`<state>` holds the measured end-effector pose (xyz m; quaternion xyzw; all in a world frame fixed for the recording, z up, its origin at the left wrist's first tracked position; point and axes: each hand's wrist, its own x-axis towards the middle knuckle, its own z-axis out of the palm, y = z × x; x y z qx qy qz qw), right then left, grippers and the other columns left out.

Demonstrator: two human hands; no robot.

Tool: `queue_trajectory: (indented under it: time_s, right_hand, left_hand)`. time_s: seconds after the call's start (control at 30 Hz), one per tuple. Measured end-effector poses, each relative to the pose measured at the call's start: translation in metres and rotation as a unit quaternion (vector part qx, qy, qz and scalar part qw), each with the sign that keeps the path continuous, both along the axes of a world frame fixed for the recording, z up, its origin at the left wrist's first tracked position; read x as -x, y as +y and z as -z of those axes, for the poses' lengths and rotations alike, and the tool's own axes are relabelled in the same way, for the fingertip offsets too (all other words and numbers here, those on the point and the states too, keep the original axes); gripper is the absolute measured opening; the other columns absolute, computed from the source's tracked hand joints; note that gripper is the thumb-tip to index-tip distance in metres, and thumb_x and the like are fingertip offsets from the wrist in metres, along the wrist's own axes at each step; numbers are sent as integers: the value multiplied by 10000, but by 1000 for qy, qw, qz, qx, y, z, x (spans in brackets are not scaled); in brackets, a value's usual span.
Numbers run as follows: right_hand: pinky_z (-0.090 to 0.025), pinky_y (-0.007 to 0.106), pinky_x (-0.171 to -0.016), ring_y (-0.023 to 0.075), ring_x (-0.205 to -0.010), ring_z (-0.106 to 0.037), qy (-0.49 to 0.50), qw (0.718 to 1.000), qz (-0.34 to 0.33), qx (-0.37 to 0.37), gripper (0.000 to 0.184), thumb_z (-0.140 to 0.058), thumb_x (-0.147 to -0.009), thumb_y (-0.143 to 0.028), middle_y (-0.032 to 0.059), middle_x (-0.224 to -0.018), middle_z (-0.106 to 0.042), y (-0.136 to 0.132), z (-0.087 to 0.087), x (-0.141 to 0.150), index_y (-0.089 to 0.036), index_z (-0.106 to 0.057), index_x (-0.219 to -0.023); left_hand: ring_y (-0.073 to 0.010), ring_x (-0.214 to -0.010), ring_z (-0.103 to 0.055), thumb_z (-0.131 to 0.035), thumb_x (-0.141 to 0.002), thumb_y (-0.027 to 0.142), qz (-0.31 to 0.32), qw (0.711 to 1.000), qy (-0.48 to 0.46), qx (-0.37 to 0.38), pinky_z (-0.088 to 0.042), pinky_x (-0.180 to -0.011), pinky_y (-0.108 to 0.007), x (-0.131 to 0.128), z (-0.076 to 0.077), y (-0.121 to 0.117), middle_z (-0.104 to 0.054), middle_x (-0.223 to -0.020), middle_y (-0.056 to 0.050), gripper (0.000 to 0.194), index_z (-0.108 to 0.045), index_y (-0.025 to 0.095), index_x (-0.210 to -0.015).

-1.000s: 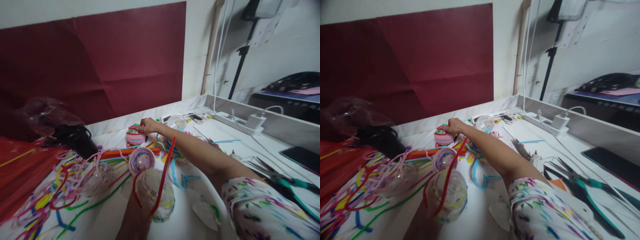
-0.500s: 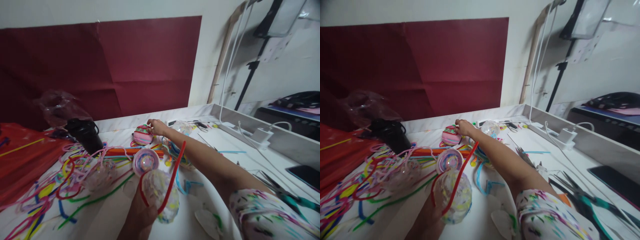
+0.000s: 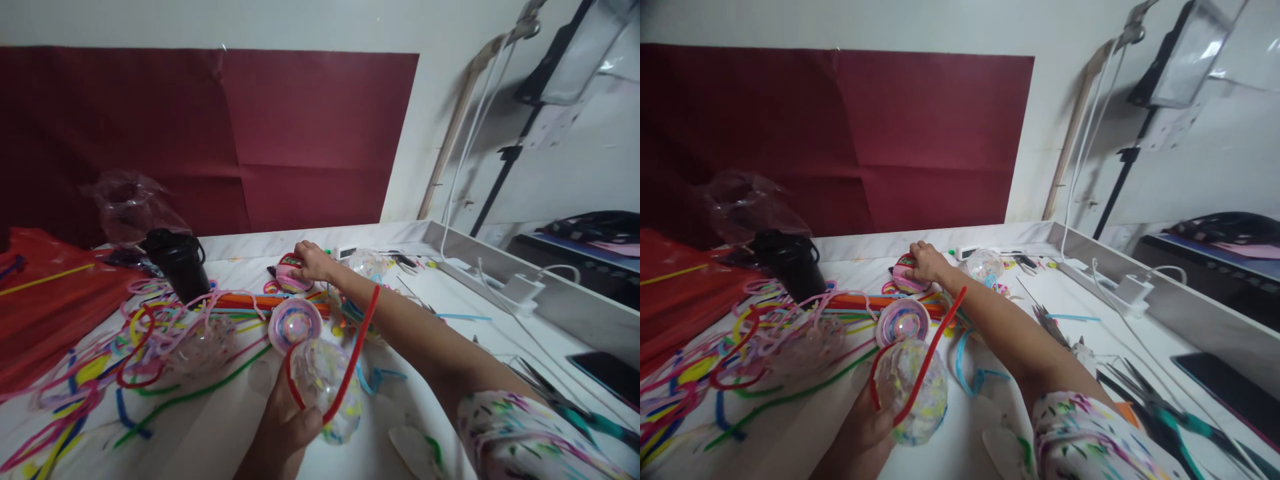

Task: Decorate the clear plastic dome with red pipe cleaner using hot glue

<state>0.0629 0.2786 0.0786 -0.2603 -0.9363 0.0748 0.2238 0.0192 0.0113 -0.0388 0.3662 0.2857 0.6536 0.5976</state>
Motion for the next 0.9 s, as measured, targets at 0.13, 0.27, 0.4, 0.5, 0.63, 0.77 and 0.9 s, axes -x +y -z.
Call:
queue_trajectory:
  time_s: [0.13,0.27,0.4,0.5,0.63,0.77,0.9]
  right_hand:
    - [-491,367,-857,274,-1005,-622,5,999,-34,17,521,-817,-710,-281,114,-1092,-640,7,2,-11,-138,-582,-1152]
    - [-482,401,-943,283,-1086,-606,10,997,-77,26,654,-817,-656,-190,122,-1192,-605,13,1,-25,-139,-552,-1253]
    - [-487,426,-959,292,-1082,-603,13,992,-126,29,611,-806,-635,-174,103,-1172,-588,14,1,-37,-160,-605,-1212]
    - [-496,416,-953,279,-1061,-604,20,987,-156,28,585,-801,-618,-152,90,-1166,-572,15,3,-42,-175,-622,-1174]
    - [-502,395,-941,257,-1043,-605,32,982,-182,26,593,-772,-612,-95,83,-1164,-553,15,7,-48,-183,-601,-1173]
    - [-506,370,-921,239,-1029,-598,39,980,-195,21,579,-714,-621,-44,70,-1144,-538,11,9,-55,-195,-575,-1163]
    - [-508,358,-899,234,-1019,-587,40,980,-196,16,566,-700,-619,-41,74,-1142,-527,8,9,-62,-195,-553,-1144]
  left_hand:
    - [-384,-1412,-456,-815,-701,341,-30,998,-31,-49,-386,-1139,-545,-16,-20,-10,-642,-1392,-82,816,-515,348,-1460]
    - [-387,-1387,-481,-813,-700,379,-15,998,-28,-58,-369,-1147,-530,-21,-29,-10,-631,-1406,-82,828,-498,358,-1466]
    - [-395,-1365,-502,-840,-667,359,-8,998,-42,-38,-366,-1143,-541,-23,-33,-10,-631,-1399,-84,858,-503,371,-1456]
    - [-392,-1381,-484,-845,-659,357,-16,998,-50,-30,-353,-1150,-544,-26,-42,-13,-628,-1399,-80,826,-537,363,-1426]
    - [-388,-1376,-489,-848,-657,362,-32,998,-53,-28,-363,-1148,-523,-31,-49,-15,-656,-1354,-88,735,-616,310,-1353]
    - [-385,-1333,-531,-855,-639,337,-32,997,-55,-42,-383,-1133,-514,-29,-40,-11,-680,-1308,-71,696,-652,313,-1305]
    - [-394,-1339,-523,-855,-629,317,-28,997,-57,-43,-379,-1133,-530,-28,-30,-6,-655,-1350,-81,757,-614,314,-1347]
